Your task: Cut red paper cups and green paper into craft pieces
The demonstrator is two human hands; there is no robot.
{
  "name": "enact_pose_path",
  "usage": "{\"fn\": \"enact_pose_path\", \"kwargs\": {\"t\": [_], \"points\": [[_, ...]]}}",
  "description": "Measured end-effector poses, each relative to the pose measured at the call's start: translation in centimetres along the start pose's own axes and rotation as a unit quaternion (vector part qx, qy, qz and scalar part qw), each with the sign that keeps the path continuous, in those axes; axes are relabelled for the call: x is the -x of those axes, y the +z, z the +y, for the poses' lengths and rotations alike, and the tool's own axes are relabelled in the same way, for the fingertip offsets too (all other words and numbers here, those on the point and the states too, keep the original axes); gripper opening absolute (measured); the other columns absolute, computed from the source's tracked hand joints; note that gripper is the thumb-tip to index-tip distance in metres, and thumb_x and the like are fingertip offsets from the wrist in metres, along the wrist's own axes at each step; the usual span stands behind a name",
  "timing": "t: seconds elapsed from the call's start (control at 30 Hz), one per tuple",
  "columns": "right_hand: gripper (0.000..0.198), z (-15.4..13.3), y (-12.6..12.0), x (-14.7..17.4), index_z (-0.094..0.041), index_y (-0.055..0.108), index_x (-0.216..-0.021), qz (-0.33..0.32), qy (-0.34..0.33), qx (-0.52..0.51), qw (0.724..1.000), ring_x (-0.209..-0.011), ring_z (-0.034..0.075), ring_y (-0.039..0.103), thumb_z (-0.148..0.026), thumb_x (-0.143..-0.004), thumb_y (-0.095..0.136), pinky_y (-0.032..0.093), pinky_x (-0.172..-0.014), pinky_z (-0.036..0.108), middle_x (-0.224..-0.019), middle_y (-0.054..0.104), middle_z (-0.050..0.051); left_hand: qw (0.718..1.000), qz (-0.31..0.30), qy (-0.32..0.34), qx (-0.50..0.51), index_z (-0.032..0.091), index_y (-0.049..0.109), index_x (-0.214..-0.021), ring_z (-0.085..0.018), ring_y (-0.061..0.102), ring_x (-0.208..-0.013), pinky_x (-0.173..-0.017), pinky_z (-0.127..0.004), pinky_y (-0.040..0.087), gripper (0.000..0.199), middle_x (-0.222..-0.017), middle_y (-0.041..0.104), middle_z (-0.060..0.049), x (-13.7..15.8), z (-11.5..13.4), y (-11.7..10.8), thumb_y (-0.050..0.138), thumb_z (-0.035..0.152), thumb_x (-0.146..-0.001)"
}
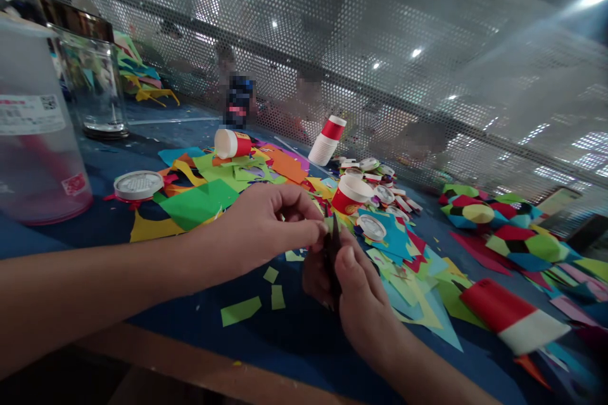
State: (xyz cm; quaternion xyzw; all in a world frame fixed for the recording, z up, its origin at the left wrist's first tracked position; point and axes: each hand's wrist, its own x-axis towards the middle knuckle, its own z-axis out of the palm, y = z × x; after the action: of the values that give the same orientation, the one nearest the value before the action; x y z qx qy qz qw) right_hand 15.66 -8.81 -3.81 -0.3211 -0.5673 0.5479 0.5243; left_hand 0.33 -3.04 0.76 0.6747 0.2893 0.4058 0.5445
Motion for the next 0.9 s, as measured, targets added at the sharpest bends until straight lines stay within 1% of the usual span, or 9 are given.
{"fn": "enact_pose_path", "kwargs": {"t": [0.2, 0.33, 0.37, 0.43, 0.5, 0.53, 0.63, 0.8, 0.9], "points": [[0.027, -0.5, -0.8, 0.1, -0.025, 0.056, -0.097, 0.028, -0.001, 0.009, 1.0, -0.052, 0.009, 0.027, -0.05, -0.089, 0.061, 0.024, -0.047, 0.023, -0.067, 0.038, -0.008, 0.999, 0.0, 0.051, 0.012, 0.018, 0.058, -0.07, -0.008, 0.043, -0.06, -0.056, -0.02, 0.033, 0.013, -0.065, 0.05, 0.006, -1.1, 0.3, -1.7, 0.065, 0.027, -0.074], [0.019, -1.8, -1.2, -0.6, -0.024, 0.055, -0.092, 0.116, -0.033, -0.011, 0.993, -0.045, 0.006, 0.024, -0.041, -0.087, 0.063, 0.024, -0.045, 0.022, -0.06, 0.036, -0.01, 0.986, -0.125, 0.013, -0.113, 0.018, 0.06, -0.073, -0.01, 0.047, -0.063, -0.057, -0.022, 0.034, 0.012, -0.069, 0.053, 0.005, -2.3, 0.7, -3.9, 0.064, 0.029, -0.075], [0.018, -2.3, -1.3, -0.8, -0.024, 0.054, -0.089, 0.141, -0.044, -0.01, 0.989, -0.044, 0.006, 0.024, -0.04, -0.087, 0.063, 0.024, -0.045, 0.022, -0.058, 0.036, -0.01, 0.969, -0.179, -0.006, -0.17, 0.018, 0.061, -0.073, -0.011, 0.048, -0.064, -0.057, -0.022, 0.035, 0.011, -0.069, 0.055, 0.004, -2.4, 0.7, -4.2, 0.062, 0.029, -0.076], [0.018, -3.4, -1.5, -1.1, -0.024, 0.054, -0.086, 0.174, -0.062, 0.0, 0.983, -0.041, 0.005, 0.025, -0.039, -0.084, 0.063, 0.025, -0.044, 0.022, -0.055, 0.036, -0.011, 0.914, -0.285, -0.038, -0.287, 0.02, 0.065, -0.075, -0.012, 0.052, -0.063, -0.057, -0.022, 0.037, 0.008, -0.069, 0.06, 0.004, -2.5, 0.7, -4.6, 0.058, 0.024, -0.076], [0.019, -4.2, -1.7, -1.2, -0.024, 0.054, -0.085, 0.185, -0.07, 0.013, 0.98, -0.04, 0.005, 0.028, -0.039, -0.083, 0.064, 0.027, -0.043, 0.022, -0.053, 0.038, -0.011, 0.861, -0.348, -0.051, -0.367, 0.021, 0.068, -0.075, -0.013, 0.055, -0.063, -0.058, -0.022, 0.039, 0.012, -0.069, 0.063, 0.003, -2.2, 0.4, -4.5, 0.056, 0.018, -0.074], [0.018, -4.5, -1.8, -1.2, -0.024, 0.054, -0.085, 0.187, -0.073, 0.023, 0.979, -0.039, 0.005, 0.029, -0.039, -0.083, 0.065, 0.027, -0.043, 0.022, -0.053, 0.039, -0.011, 0.847, -0.358, -0.052, -0.389, 0.021, 0.069, -0.074, -0.014, 0.056, -0.064, -0.058, -0.022, 0.039, 0.013, -0.069, 0.064, 0.003, -2.0, 0.3, -4.3, 0.057, 0.016, -0.073], [0.015, -4.6, -2.0, -1.2, -0.024, 0.053, -0.084, 0.192, -0.069, 0.057, 0.977, -0.039, 0.005, 0.03, -0.034, -0.085, 0.064, 0.029, -0.042, 0.021, -0.053, 0.039, -0.011, 0.838, -0.351, -0.042, -0.416, 0.022, 0.071, -0.073, -0.014, 0.056, -0.062, -0.056, -0.022, 0.039, 0.012, -0.069, 0.065, 0.002, -1.4, -0.3, -3.6, 0.06, 0.017, -0.072], [0.011, -4.5, -2.4, -1.2, -0.024, 0.055, -0.086, 0.191, -0.057, 0.126, 0.972, -0.038, 0.006, 0.04, -0.03, -0.087, 0.065, 0.035, -0.042, 0.021, -0.054, 0.045, -0.011, 0.834, -0.324, -0.01, -0.446, 0.021, 0.072, -0.072, -0.013, 0.056, -0.058, -0.054, -0.022, 0.037, 0.008, -0.068, 0.065, 0.002, -1.3, -0.6, -3.2, 0.064, 0.02, -0.074], [0.013, -5.9, -2.9, -0.8, -0.024, 0.058, -0.091, 0.201, -0.074, 0.233, 0.949, -0.039, 0.009, 0.05, -0.037, -0.09, 0.061, 0.042, -0.043, 0.023, -0.056, 0.051, -0.009, 0.84, -0.305, 0.014, -0.449, 0.021, 0.072, -0.072, -0.014, 0.056, -0.062, -0.056, -0.024, 0.036, 0.007, -0.069, 0.065, 0.001, -1.7, -0.7, -3.4, 0.066, 0.024, -0.075]]}}
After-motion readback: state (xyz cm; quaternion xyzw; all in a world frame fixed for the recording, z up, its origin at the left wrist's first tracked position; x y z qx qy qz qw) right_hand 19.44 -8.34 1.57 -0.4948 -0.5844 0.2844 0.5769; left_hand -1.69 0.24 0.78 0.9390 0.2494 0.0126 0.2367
